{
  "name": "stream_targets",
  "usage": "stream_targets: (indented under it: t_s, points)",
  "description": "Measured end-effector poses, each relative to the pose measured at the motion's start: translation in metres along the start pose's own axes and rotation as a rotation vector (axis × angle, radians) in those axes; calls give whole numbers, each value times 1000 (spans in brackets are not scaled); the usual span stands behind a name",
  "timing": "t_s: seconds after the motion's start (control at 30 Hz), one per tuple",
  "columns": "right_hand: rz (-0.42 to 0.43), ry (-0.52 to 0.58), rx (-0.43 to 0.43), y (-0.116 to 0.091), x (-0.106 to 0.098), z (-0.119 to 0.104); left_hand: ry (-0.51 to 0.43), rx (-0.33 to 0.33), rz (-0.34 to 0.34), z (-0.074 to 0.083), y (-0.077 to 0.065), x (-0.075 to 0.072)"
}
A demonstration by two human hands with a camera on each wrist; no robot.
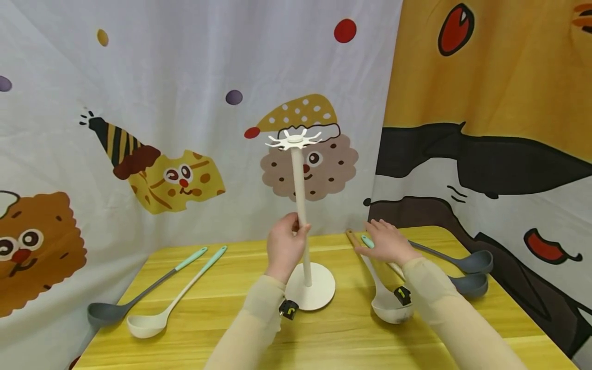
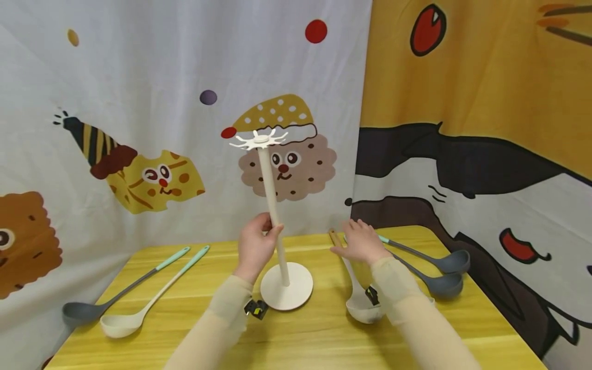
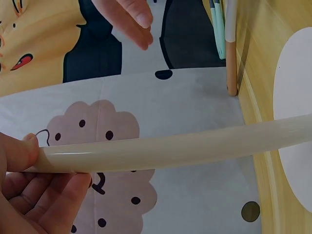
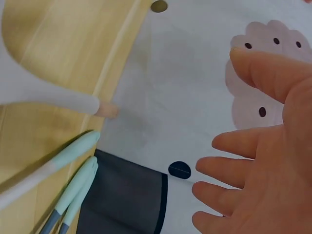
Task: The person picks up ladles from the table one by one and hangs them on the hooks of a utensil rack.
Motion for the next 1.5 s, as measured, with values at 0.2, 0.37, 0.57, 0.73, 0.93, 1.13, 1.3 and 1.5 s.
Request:
stream_targets:
  t_s: [0.2,0.37,0.57,0.73,0.93,1.13,1.3,1.5]
  points:
    - [-80,49,-17,3,7,4,8,5,-2,1,-2,6]
    - [-159,123,14,7,16,5,2,0,-5,4,-2,9]
    - [-220,130,69,12,24,6,-7,-2,-15,5,-4,15]
    - [-224,97,76,14,28,6,-4,-8,-25,4,-7,20]
    - [-228,84,94,16,33,9,5,-3,-25,4,-8,23]
    - [-226,92,107,17,36,11,13,-24,-33,3,-9,24]
    - [-227,81,117,19,43,15,13,-40,-54,2,-9,24]
    - [-249,70,147,22,55,20,31,-35,-72,5,-7,25]
Point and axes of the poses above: each hand's wrist, its own y-axis towards the middle knuckle, its own x-axis out of the palm, z = x × y, the point moved 6 cm from there along y, towards the middle knuckle, and after that the axes turned 6 degrees about -y, right-handed, at the moved point
